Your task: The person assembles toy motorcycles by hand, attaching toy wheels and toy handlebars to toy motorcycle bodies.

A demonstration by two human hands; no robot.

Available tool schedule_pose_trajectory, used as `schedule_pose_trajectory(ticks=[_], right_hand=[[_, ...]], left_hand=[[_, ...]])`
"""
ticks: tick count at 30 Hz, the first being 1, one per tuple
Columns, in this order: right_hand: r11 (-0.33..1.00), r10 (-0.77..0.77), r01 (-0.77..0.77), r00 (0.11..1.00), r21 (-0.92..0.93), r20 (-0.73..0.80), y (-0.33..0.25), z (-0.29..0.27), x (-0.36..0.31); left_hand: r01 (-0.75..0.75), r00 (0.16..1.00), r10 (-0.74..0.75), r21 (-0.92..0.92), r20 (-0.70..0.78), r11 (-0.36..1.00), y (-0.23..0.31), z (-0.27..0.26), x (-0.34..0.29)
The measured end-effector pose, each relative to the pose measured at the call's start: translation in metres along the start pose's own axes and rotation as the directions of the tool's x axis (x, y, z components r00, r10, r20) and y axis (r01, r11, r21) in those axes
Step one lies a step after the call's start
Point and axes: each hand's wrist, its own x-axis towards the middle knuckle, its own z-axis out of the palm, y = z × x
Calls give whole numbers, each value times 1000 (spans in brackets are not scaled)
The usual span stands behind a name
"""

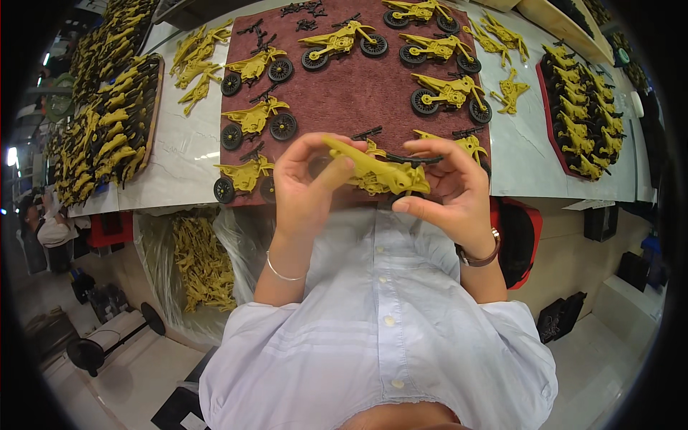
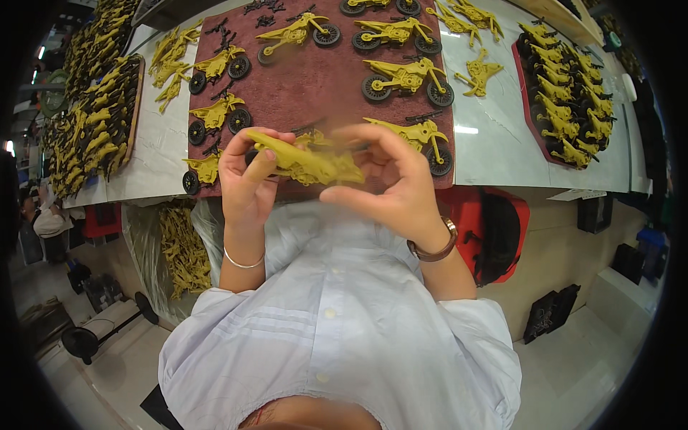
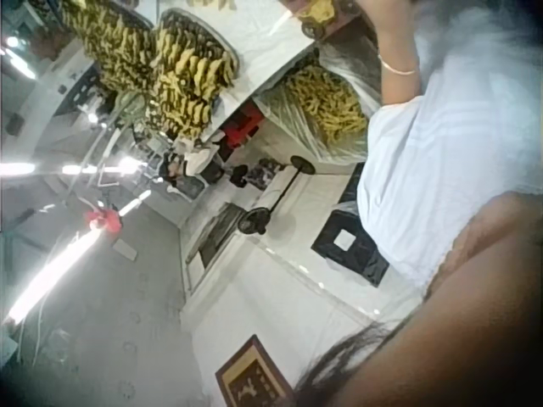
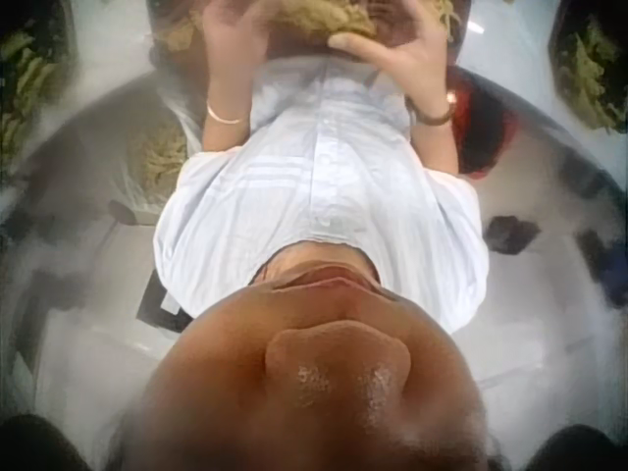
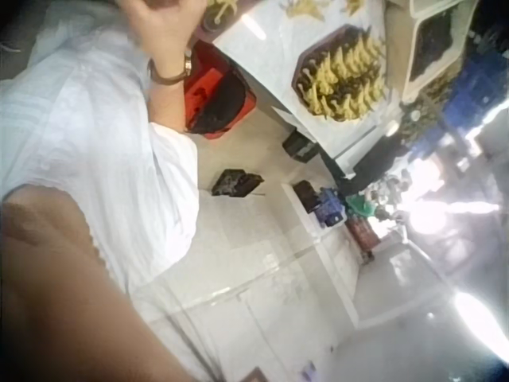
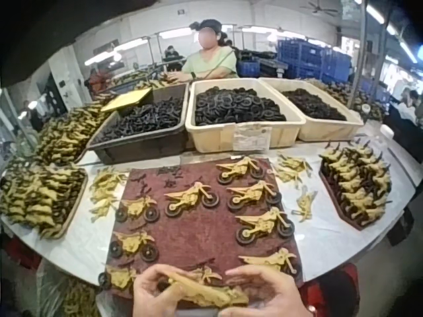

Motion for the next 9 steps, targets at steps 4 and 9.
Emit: schedule_pose_trajectory(ticks=[4, 9], right_hand=[[999, -21, 23, 999, 27, -50, 4, -12, -1], [998, 5, -1, 998, -66, 69, -2, -17, -1]], left_hand=[[25, 992, -25, 3, 127, 1000, 7, -4, -4], [39, 893, -305, 617, 331, 786, 23, -3, -10]])
